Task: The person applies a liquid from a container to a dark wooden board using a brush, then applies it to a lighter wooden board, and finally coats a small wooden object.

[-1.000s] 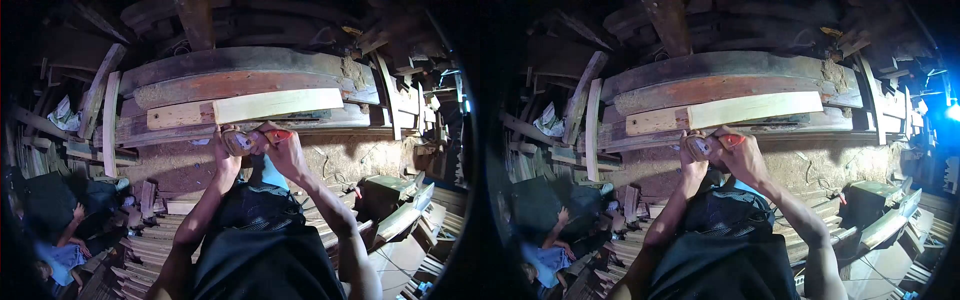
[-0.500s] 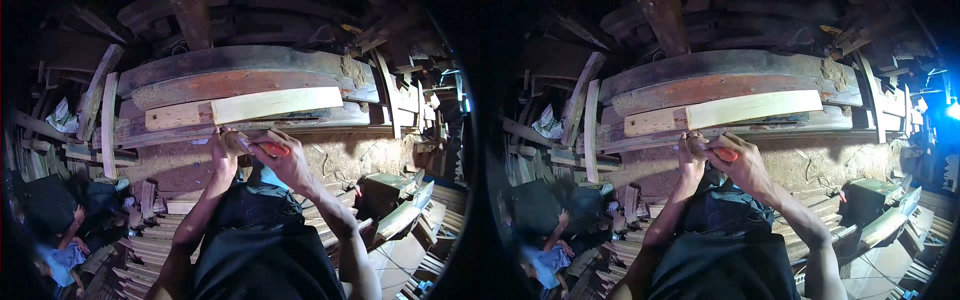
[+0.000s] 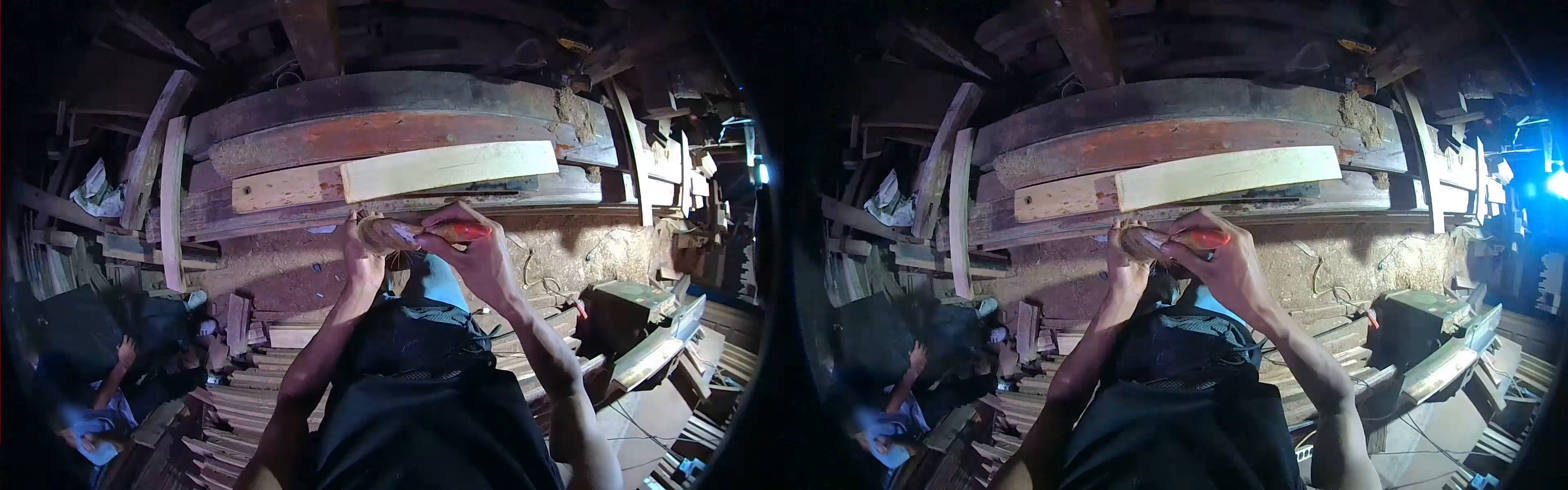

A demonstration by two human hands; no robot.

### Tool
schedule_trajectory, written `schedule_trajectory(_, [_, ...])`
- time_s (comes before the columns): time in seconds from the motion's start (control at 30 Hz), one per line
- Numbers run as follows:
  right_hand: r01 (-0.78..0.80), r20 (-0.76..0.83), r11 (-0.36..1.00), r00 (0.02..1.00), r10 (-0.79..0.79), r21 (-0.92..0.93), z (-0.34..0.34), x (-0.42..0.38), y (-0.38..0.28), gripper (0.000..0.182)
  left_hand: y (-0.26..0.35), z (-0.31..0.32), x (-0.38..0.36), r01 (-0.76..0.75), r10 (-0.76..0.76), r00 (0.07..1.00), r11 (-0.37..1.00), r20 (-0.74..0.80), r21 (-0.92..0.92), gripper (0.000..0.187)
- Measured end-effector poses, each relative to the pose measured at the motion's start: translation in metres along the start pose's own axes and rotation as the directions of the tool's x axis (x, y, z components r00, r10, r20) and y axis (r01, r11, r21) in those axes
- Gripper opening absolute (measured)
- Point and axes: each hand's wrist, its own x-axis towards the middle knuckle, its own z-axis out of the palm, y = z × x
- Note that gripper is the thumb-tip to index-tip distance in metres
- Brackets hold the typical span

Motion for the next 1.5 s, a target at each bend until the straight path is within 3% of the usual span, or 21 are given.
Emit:
schedule_trajectory(0.2, [-0.139,0.046,0.871,0.99,0.133,0.471,-0.016,0.009,0.033,0.021,0.008,-0.031,0.008,-0.003,0.0,0.998,0.999,-0.062,-0.046,0.031])
schedule_trajectory(0.3, [-0.109,-0.053,0.834,0.985,0.164,0.541,-0.012,0.025,0.07,0.024,0.011,-0.048,0.006,-0.028,0.035,0.99,0.998,0.139,-0.055,0.028])
schedule_trajectory(0.43, [-0.184,-0.036,0.811,0.969,0.244,0.555,0.011,0.072,0.123,0.027,0.019,-0.053,-0.003,-0.052,0.04,0.985,0.996,-0.166,-0.072,0.031])
schedule_trajectory(0.53, [-0.163,-0.019,0.772,0.975,0.221,0.615,0.055,0.107,0.16,0.031,0.024,-0.061,-0.009,-0.134,0.136,0.985,0.991,-0.104,0.018,0.032])
schedule_trajectory(0.6, [-0.119,0.003,0.792,0.989,0.146,0.599,0.086,0.121,0.179,0.03,0.028,-0.059,-0.015,-0.142,0.142,0.977,0.99,-0.161,0.009,0.033])
schedule_trajectory(0.73, [-0.212,-0.108,0.976,0.97,0.217,0.049,0.111,0.126,0.202,0.028,0.034,-0.071,-0.023,-0.107,0.101,0.981,0.994,-0.163,-0.026,0.032])
schedule_trajectory(0.8, [-0.157,-0.384,0.988,0.912,0.142,-0.006,0.118,0.132,0.296,0.028,0.034,-0.077,-0.023,-0.097,0.085,0.991,0.988,-0.103,-0.118,0.031])
schedule_trajectory(0.83, [-0.041,-0.257,0.979,0.962,0.093,0.2,0.086,0.127,0.285,0.03,0.036,-0.077,-0.024,-0.1,0.088,0.992,0.987,-0.095,-0.129,0.03])
schedule_trajectory(0.9, [-0.141,-0.311,0.972,0.947,0.076,-0.19,0.023,0.115,0.251,0.027,0.036,-0.08,-0.021,-0.09,0.074,0.991,0.985,-0.11,-0.146,0.03])
schedule_trajectory(0.93, [0.007,-0.423,0.986,0.903,-0.077,-0.166,-0.003,0.109,0.285,0.025,0.036,-0.081,-0.021,-0.082,0.064,0.991,0.985,-0.12,-0.154,0.03])
schedule_trajectory(0.97, [-0.187,-0.466,0.883,0.884,-0.04,-0.43,-0.04,0.112,0.278,0.024,0.035,-0.082,-0.019,-0.096,0.085,0.993,0.986,-0.085,-0.139,0.031])
schedule_trajectory(1.0, [-0.114,-0.481,0.894,0.868,-0.122,-0.433,-0.065,0.106,0.263,0.021,0.034,-0.082,-0.017,-0.094,0.083,0.993,0.984,-0.078,-0.151,0.031])
schedule_trajectory(1.03, [0.124,-0.572,0.98,0.798,-0.191,-0.153,-0.107,0.125,0.362,0.019,0.033,-0.082,-0.014,-0.091,0.082,0.995,0.981,-0.061,-0.169,0.031])
schedule_trajectory(1.07, [-0.137,-0.591,0.829,0.764,-0.26,-0.542,-0.107,0.107,0.276,0.018,0.032,-0.082,-0.013,-0.088,0.081,0.996,0.979,-0.046,-0.186,0.031])
schedule_trajectory(1.13, [-0.058,-0.572,0.883,0.781,-0.251,-0.467,-0.127,0.113,0.303,0.021,0.029,-0.079,-0.012,-0.097,0.088,0.995,0.977,-0.055,-0.191,0.031])
schedule_trajectory(1.2, [-0.006,-0.478,0.997,0.878,-0.03,-0.074,-0.113,0.114,0.331,0.018,0.028,-0.075,-0.013,-0.085,0.078,0.996,0.981,-0.045,-0.172,0.03])
schedule_trajectory(1.23, [-0.206,-0.378,0.693,0.92,-0.103,-0.691,-0.075,0.107,0.262,0.016,0.028,-0.074,-0.013,-0.088,0.082,0.996,0.981,-0.044,-0.171,0.03])
schedule_trajectory(1.3, [-0.051,-0.228,0.58,0.944,-0.237,-0.813,-0.003,0.101,0.241,0.017,0.026,-0.071,-0.016,-0.084,0.077,0.996,0.983,-0.052,-0.164,0.029])
schedule_trajectory(1.37, [0.126,-0.006,0.695,0.983,-0.184,-0.708,0.062,0.106,0.19,0.031,0.026,-0.075,-0.016,-0.093,0.082,0.993,0.987,-0.088,-0.129,0.028])
schedule_trajectory(1.4, [0.004,-0.024,0.798,0.999,-0.024,-0.603,0.094,0.109,0.168,0.032,0.026,-0.076,-0.016,-0.1,0.088,0.989,0.99,-0.12,-0.098,0.027])
schedule_trajectory(1.5, [0.171,-0.052,0.971,0.982,-0.182,-0.166,0.153,0.13,0.159,0.018,0.033,-0.083,-0.015,-0.134,0.132,0.986,0.991,-0.103,-0.01,0.026])
